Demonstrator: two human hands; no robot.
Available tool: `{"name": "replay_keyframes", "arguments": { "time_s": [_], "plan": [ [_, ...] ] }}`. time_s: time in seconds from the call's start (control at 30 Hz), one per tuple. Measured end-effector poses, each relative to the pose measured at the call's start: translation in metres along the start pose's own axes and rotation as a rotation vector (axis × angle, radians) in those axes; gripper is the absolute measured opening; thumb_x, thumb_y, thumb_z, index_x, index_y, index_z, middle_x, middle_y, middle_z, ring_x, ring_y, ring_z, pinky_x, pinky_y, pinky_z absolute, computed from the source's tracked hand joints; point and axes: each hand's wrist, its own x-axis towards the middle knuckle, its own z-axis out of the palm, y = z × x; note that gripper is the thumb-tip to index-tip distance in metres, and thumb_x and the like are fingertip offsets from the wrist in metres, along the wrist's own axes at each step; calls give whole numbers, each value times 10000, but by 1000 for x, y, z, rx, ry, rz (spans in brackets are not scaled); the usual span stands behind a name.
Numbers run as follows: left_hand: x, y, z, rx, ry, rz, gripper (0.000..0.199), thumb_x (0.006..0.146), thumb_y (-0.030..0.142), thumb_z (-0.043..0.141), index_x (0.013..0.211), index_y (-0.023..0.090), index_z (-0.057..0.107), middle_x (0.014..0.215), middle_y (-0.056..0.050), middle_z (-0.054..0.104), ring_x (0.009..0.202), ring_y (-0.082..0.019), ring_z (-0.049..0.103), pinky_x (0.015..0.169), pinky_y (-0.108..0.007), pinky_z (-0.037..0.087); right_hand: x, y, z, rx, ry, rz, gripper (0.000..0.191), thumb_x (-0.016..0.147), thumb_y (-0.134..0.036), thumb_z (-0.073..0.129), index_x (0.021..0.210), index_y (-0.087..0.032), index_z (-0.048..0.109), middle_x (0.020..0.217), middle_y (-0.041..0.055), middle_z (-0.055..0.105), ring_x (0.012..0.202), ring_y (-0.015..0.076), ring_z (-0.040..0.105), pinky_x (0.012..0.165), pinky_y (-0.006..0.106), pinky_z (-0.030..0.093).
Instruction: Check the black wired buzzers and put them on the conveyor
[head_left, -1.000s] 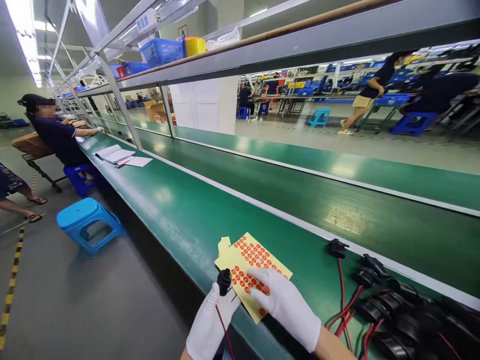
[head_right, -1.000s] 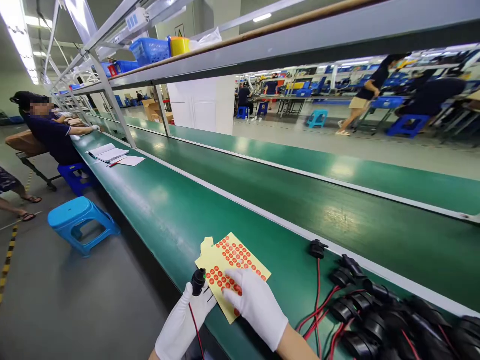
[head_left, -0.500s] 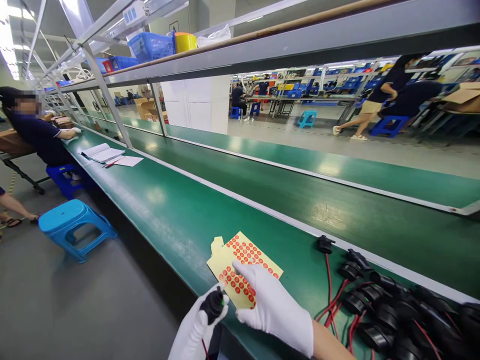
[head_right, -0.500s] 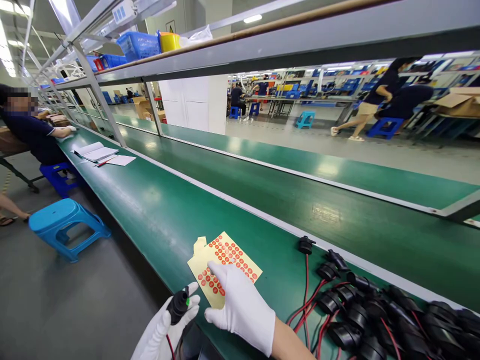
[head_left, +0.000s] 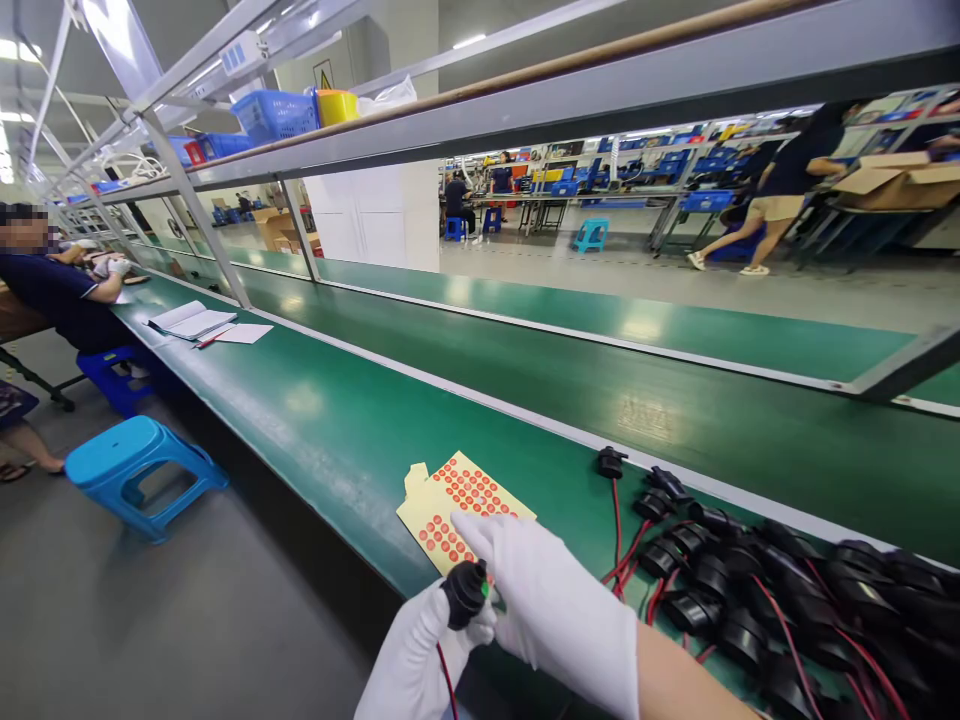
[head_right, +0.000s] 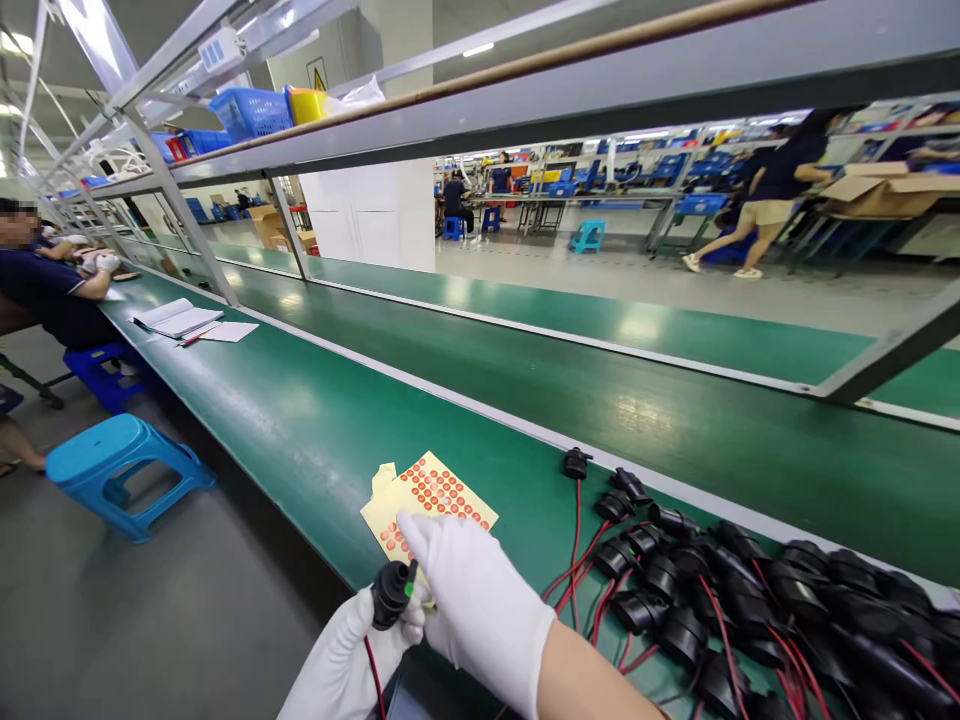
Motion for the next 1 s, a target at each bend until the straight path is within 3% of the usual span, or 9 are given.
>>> {"name": "replay_keyframes", "arguments": {
  "time_s": [0.1,0.2,0.33,0.47,0.6,0.77,0.87,1.0],
  "plan": [
    [3,-2,-3,-142,-78,5,436,921,510,613,1052,125,771,1110,-140,723,1038,-232,680,1048,-372,473,-19,13,-13,31,100,67,420,728,-206,586,1139,-179,671,973,117,736,822,287,667,699,382,504],
    [6,-3,0,-174,-126,17,446,949,522,554,1083,149,758,1198,-122,700,1156,-239,644,1130,-378,411,-38,16,-18,184,318,151,226,880,-253,538,1023,-259,712,873,51,746,788,230,686,705,354,534],
    [3,-6,11,-214,-200,46,469,943,542,545,1098,152,755,1270,-121,670,1256,-275,594,1200,-411,327,-53,3,-17,295,470,142,157,912,-270,555,924,-293,710,788,9,737,712,195,687,654,312,537],
    [-2,-9,23,-193,-183,81,432,909,536,606,1034,160,780,1303,-121,665,1307,-318,554,1206,-455,320,-56,-8,-16,172,571,80,122,934,-265,586,960,-277,704,769,3,740,670,180,664,627,294,480],
    [-6,-15,35,-187,-125,138,390,874,481,675,975,127,804,1269,-149,696,1276,-341,579,1161,-474,408,-57,-14,-24,-19,659,9,293,1052,-289,425,914,-240,679,739,9,724,614,169,579,599,296,364],
    [-12,-18,46,-184,-95,135,398,868,457,700,1123,163,784,1263,-117,718,1249,-321,616,1144,-454,437,-56,-19,-31,-224,589,-85,527,1098,-239,214,785,-234,639,573,-17,631,497,171,457,541,323,265],
    [-13,-14,50,-45,-81,146,455,859,529,686,1140,184,778,1316,-114,692,1291,-336,583,1150,-455,422,-58,-13,-32,-172,593,-104,437,1067,-222,313,769,-242,631,563,-31,627,489,162,490,529,313,311],
    [-13,-5,54,489,168,220,585,691,587,816,1131,204,767,1223,-136,736,1203,-360,635,1078,-443,480,-71,10,-51,173,628,121,148,918,-215,549,804,-250,636,751,-11,710,660,149,658,618,245,495]
  ]
}}
